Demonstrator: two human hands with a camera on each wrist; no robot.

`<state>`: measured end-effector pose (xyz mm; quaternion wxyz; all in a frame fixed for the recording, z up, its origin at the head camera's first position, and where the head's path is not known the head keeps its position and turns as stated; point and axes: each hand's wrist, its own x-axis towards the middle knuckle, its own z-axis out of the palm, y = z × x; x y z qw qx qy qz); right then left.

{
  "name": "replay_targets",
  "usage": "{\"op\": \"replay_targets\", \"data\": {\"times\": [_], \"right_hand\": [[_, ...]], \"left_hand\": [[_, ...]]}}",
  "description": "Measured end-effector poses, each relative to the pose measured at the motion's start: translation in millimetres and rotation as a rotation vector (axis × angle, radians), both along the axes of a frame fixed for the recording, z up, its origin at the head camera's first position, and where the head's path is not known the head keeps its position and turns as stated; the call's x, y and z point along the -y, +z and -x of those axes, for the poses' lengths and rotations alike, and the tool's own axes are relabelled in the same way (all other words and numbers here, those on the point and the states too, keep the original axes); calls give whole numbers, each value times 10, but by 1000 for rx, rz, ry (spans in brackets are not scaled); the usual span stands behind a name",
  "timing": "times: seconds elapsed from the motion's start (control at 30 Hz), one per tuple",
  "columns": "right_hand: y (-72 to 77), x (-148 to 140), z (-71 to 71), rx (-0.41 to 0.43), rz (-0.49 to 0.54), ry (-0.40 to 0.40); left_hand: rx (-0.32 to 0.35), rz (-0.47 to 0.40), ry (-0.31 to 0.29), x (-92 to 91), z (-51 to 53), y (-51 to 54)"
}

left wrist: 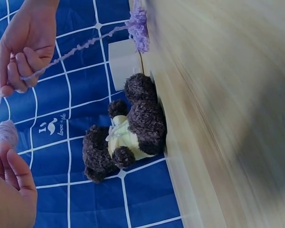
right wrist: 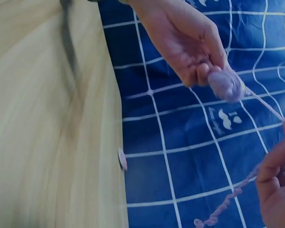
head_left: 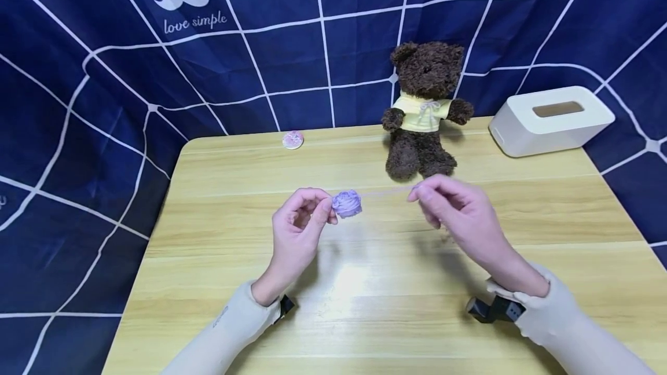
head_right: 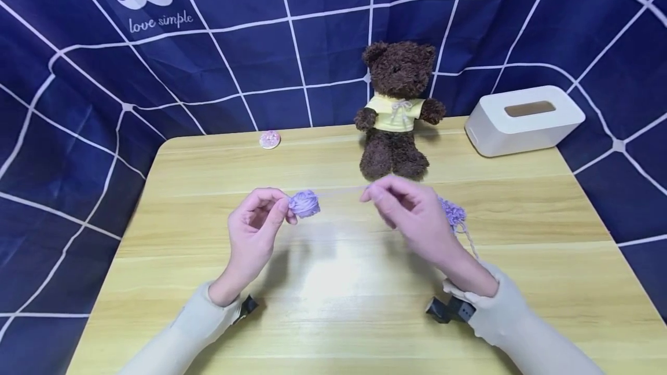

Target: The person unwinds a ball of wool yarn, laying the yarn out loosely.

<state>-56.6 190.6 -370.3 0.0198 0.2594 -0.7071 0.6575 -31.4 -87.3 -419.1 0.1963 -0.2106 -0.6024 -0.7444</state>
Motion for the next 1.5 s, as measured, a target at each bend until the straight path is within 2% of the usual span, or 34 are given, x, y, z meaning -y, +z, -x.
{"op": "replay_targets", "data": {"times": [0.23,0.33,0.47,0.57,0.63,0.7,0.93,1.03,1.2,1.4,1.5], "right_hand": [[6,-161,136,26,497,-55],[8,-233,186,52,620,-116],[2,-317,238,77,733,-209],[-13,-369,252,84,783,-235],[-30,-392,242,97,760,-205],[-48,-395,217,124,668,-177],[-126,-296,156,234,182,-110],[-147,-259,147,244,28,-94],[-168,-218,154,220,-67,-94],[-190,-205,168,184,-159,-186],[-198,-158,156,140,-188,-216]], "left_hand": [[-31,-7,0,13,6,-2],[-39,-17,-1,27,7,-2],[-46,-12,11,40,9,-5],[-46,-8,18,42,9,-2],[-45,-13,18,42,11,0],[-47,-20,15,40,14,1],[-47,-61,-19,19,32,19],[-37,-83,-44,11,33,29],[-22,-112,-73,8,32,46],[-16,-121,-83,15,18,53],[-10,-123,-93,14,3,53]]}}
